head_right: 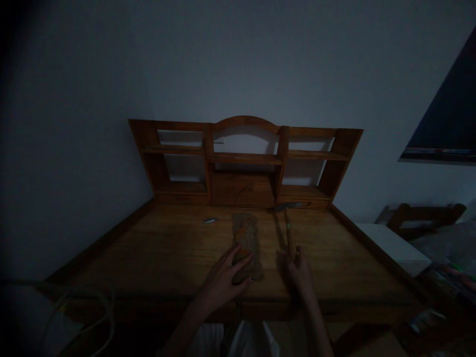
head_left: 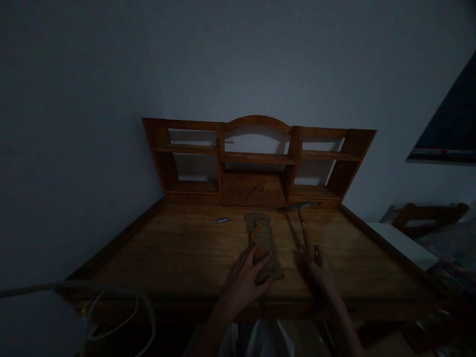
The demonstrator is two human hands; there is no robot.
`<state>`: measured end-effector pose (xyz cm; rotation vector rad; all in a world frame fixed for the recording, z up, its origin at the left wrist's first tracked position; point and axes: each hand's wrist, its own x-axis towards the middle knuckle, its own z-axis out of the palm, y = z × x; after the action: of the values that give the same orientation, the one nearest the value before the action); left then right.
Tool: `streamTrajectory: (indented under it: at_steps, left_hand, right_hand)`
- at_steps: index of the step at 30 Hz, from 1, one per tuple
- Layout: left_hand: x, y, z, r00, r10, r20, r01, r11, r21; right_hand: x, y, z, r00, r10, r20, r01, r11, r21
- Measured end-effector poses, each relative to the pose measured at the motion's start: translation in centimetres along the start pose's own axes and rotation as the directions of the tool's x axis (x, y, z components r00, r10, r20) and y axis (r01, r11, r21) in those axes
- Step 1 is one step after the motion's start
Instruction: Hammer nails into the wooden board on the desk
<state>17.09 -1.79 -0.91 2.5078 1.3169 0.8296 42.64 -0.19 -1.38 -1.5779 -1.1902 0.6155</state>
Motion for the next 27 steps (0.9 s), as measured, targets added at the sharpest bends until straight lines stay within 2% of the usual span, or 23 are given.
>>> streamTrajectory:
  at_steps: [8,14,17,19,22,25,27]
  left_hand:
    - [0.1,0.0,0.3,0.999,-0.025,-0.02,0.025,1.0,0.01]
    - [0.1,0.6,-0.1,0.998,0.004,-0.064,-0.005,1.0,-0.015]
    - [-0.1,0.9,-0.5,0.99,-0.022,-0.138,0.005,0.992,-0.124]
    - [0.1,0.3,-1.1,0.98,-0.064,-0.187,0.017,0.969,-0.245]
    - [1.7,-3.2,-2.5,0.96,-0.117,-0.253,0.032,0.948,-0.316]
    - [5.4,-9.1,-4.6,0.935,-0.191,-0.298,0.123,0.965,-0.233]
    - [8.2,-13.0,-6.0,0.917,-0.302,-0.259,0.25,0.944,-0.217]
  right_hand:
    - [0.3,1.5,0.2,0.999,-0.025,-0.033,0.022,0.997,-0.076]
    - [1.1,2.4,0.4,0.999,-0.027,-0.039,0.022,0.993,-0.118]
    - [1.3,2.9,0.5,0.999,-0.024,-0.048,0.016,0.988,-0.154]
    - [1.4,3.1,0.6,0.998,-0.022,-0.056,0.013,0.986,-0.168]
    - [1.4,3.3,0.7,0.997,-0.016,-0.072,0.003,0.983,-0.182]
    - [1.4,3.4,0.7,0.996,-0.008,-0.089,-0.01,0.98,-0.199]
    - [1.3,3.2,0.7,0.996,-0.008,-0.085,-0.009,0.98,-0.201]
